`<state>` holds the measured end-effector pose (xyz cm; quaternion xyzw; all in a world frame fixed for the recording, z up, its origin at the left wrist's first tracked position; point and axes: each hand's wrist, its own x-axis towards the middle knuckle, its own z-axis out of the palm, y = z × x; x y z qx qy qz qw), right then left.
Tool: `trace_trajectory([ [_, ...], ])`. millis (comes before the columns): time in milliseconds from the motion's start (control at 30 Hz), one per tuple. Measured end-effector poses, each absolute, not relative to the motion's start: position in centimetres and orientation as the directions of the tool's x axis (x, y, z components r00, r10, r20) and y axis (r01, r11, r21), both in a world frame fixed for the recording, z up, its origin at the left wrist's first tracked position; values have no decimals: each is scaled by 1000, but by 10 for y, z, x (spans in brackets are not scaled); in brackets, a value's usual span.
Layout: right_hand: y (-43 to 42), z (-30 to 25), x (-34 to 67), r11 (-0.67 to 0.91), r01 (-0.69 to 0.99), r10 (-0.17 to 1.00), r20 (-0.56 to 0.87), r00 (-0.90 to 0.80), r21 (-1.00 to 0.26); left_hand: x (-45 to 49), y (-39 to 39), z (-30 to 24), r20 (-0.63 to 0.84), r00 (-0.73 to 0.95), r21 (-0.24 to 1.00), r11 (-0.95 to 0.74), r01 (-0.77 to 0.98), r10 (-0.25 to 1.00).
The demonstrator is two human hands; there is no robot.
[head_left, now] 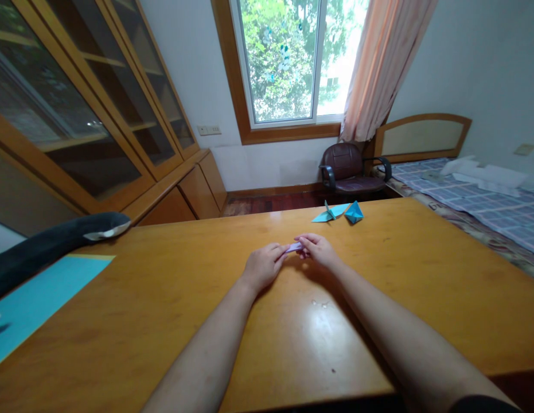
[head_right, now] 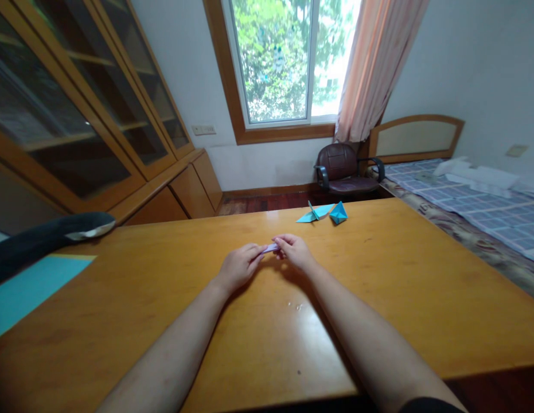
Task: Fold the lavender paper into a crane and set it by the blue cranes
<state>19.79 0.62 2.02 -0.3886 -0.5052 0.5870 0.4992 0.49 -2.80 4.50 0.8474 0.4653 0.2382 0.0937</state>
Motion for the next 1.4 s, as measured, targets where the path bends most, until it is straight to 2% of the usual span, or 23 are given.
trace_trajectory([
  [67,5,22,199,64,-187,974,102,-201,-980,5,-27,46,312,436,427,-534,730,844],
  [233,4,23,202,307,-34,943,309,-126,-951,5,-26,49,252,417,593,-480,647,873],
  [433,3,25,202,210,11,956,203,-209,-978,10,-25,49,158,469,717,-427,551,869],
  [700,3,27,203,209,122,967,186,-177,-970,11,-24,43,130,428,693,-391,606,894],
  [767,4,26,203,192,97,973,177,-152,-976,11,-24,41,122,409,708,-368,602,904],
  [867,4,26,199,121,-35,985,124,-116,-992,14,-23,36,102,334,794,-279,540,937],
  [967,0,28,191,22,-174,983,52,-173,-984,20,-23,32,92,208,893,-173,415,974],
  [1033,-3,28,183,-25,-211,975,23,-221,-977,25,-24,31,117,140,914,-161,373,983],
  [1167,-9,25,171,-62,-275,980,-7,-199,-959,36,-28,32,198,80,877,-213,430,977],
  [1400,-11,19,166,-68,-348,991,-24,-130,-935,42,-31,37,243,78,782,-242,574,967],
])
